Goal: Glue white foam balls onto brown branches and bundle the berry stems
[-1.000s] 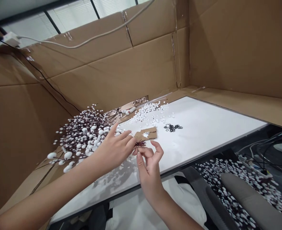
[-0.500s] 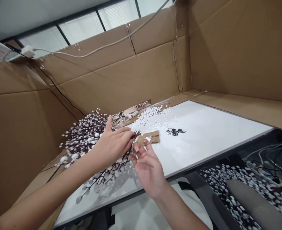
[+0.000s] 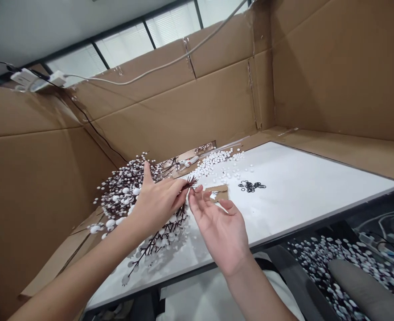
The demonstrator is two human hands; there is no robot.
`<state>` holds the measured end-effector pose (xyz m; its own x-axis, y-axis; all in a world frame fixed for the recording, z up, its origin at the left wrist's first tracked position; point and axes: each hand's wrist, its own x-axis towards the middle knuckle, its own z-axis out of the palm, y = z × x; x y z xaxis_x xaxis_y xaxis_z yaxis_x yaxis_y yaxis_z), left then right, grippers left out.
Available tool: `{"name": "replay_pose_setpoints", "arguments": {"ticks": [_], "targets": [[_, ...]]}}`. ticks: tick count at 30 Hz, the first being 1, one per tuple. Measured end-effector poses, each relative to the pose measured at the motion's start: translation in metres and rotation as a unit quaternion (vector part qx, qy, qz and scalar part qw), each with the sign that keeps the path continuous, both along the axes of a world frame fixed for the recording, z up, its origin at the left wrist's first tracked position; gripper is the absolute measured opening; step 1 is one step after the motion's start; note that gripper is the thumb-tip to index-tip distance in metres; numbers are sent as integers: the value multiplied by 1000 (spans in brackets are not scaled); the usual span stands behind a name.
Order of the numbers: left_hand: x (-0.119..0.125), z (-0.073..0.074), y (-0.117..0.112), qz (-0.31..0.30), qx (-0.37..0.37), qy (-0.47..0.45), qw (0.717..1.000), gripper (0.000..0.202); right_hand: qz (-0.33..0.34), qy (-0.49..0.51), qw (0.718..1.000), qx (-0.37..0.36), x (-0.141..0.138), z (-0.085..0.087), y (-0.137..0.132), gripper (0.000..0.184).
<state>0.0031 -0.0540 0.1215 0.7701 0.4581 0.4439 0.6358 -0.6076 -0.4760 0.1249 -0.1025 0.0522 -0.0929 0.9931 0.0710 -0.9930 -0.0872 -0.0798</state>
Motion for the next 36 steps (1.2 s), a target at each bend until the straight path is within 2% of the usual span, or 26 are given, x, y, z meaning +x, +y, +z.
{"name": "replay_pose_setpoints", "arguments": {"ticks": [4, 8, 13, 17, 20, 25, 32, 36], "targets": [[2, 0, -1, 20, 8, -9, 1000, 29, -68, 4, 998, -11, -9, 1, 12, 19], [5, 4, -2, 35, -24, -17, 999, 28, -127, 37, 991, -21, -22, 4, 22, 18], [6, 8, -3, 41, -56, -28, 997, 28, -206, 30, 978, 27, -30, 7, 27, 29], [5, 10, -6, 34, -75, -38, 996, 28, -235, 9, 969, 74, -30, 8, 29, 39], [3, 11, -8, 28, -82, -46, 995, 29, -209, 4, 974, 89, -26, 8, 26, 45], [1, 14, -6, 36, -83, -68, 994, 27, -85, 21, 991, 99, -19, 8, 18, 36], [0, 10, -4, 39, -51, -97, 993, 27, -33, -65, 992, 100, -5, 13, 10, 31], [-1, 8, -4, 35, -54, -104, 993, 26, 1, -6, 998, 61, -1, 19, 6, 27]]}}
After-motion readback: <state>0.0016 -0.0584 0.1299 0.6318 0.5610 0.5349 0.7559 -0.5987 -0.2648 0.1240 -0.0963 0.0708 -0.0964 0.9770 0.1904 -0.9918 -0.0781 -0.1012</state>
